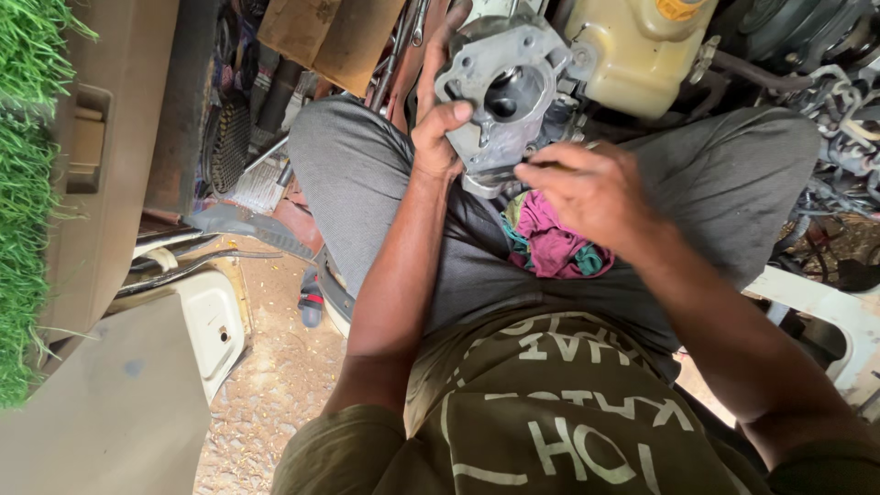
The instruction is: The person scrapes the surface of a metal engine component using a blade, wipes it with a cloth, and points to specific areas on the internal housing.
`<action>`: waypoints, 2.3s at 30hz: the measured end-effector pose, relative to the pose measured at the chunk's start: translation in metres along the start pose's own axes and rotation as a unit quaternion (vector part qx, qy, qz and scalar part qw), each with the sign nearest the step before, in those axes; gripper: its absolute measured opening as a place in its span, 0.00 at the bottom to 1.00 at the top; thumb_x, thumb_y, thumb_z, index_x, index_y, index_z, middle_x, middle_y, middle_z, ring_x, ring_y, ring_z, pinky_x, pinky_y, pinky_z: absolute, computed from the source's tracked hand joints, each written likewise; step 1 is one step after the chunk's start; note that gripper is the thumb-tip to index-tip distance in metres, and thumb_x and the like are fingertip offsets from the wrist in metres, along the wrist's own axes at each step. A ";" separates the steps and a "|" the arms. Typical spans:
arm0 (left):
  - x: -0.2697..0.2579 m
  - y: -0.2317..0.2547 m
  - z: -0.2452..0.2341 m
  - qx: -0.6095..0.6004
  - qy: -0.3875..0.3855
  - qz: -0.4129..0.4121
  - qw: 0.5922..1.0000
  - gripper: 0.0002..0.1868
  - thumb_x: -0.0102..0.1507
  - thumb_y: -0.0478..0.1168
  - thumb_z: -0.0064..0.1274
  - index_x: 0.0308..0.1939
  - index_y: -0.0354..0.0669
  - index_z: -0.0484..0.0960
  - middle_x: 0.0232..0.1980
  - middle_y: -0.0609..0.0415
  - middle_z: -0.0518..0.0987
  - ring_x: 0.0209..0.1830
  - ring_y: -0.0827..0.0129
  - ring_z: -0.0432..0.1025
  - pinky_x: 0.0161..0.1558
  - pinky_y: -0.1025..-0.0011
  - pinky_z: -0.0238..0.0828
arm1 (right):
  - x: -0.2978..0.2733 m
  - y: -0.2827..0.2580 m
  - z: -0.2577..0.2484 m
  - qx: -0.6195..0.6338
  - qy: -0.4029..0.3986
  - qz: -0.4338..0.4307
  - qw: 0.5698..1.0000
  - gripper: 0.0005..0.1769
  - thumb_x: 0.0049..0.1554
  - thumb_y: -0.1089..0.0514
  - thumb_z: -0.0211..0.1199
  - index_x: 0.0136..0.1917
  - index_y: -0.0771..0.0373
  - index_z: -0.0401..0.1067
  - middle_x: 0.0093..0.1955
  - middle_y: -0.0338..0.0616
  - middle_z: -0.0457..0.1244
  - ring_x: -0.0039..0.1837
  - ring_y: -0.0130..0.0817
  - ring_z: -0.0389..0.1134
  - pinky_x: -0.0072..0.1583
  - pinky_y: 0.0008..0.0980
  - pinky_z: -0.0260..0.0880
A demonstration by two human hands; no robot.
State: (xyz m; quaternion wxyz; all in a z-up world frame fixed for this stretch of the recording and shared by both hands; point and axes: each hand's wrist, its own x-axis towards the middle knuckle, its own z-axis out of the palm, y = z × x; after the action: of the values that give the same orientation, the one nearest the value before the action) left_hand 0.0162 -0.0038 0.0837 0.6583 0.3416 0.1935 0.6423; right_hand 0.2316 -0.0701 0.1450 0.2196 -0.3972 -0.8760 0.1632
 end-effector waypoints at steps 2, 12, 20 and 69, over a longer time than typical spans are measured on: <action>-0.002 0.000 0.001 0.003 -0.006 -0.003 1.000 0.59 0.50 0.50 0.62 0.81 0.32 0.56 0.72 0.37 0.67 0.73 0.53 0.65 0.76 0.62 0.59 | 0.000 -0.006 -0.002 0.011 0.020 -0.015 1.000 0.14 0.56 0.64 0.70 0.55 0.53 0.83 0.53 0.41 0.71 0.40 0.35 0.70 0.43 0.34 0.71; -0.002 -0.008 -0.003 0.011 0.012 0.030 0.999 0.54 0.51 0.47 0.60 0.78 0.30 0.57 0.73 0.37 0.66 0.75 0.53 0.62 0.78 0.62 0.56 | 0.012 -0.024 -0.005 -0.010 0.029 -0.048 0.998 0.16 0.51 0.63 0.72 0.53 0.53 0.83 0.52 0.39 0.71 0.41 0.39 0.70 0.46 0.37 0.72; -0.001 -0.005 -0.007 0.002 0.095 0.094 0.991 0.52 0.53 0.44 0.59 0.79 0.32 0.57 0.76 0.36 0.64 0.77 0.51 0.61 0.79 0.62 0.54 | -0.015 0.032 -0.029 0.085 0.060 0.287 0.952 0.28 0.58 0.65 0.64 0.72 0.60 0.70 0.45 0.53 0.69 0.43 0.46 0.72 0.49 0.40 0.72; -0.007 -0.028 -0.035 -0.162 0.099 0.027 0.981 0.45 0.57 0.40 0.55 0.78 0.35 0.59 0.70 0.41 0.72 0.70 0.52 0.67 0.74 0.58 0.62 | -0.022 0.010 0.028 0.562 0.146 0.345 0.737 0.11 0.66 0.63 0.62 0.60 0.71 0.75 0.46 0.43 0.68 0.43 0.26 0.68 0.45 0.27 0.74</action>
State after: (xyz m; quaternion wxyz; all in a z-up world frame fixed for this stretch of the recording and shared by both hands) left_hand 0.0112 -0.0017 0.0389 0.6648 0.1706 0.1417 0.7133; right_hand 0.2363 -0.0842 0.1109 0.4566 -0.4958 -0.3849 0.6305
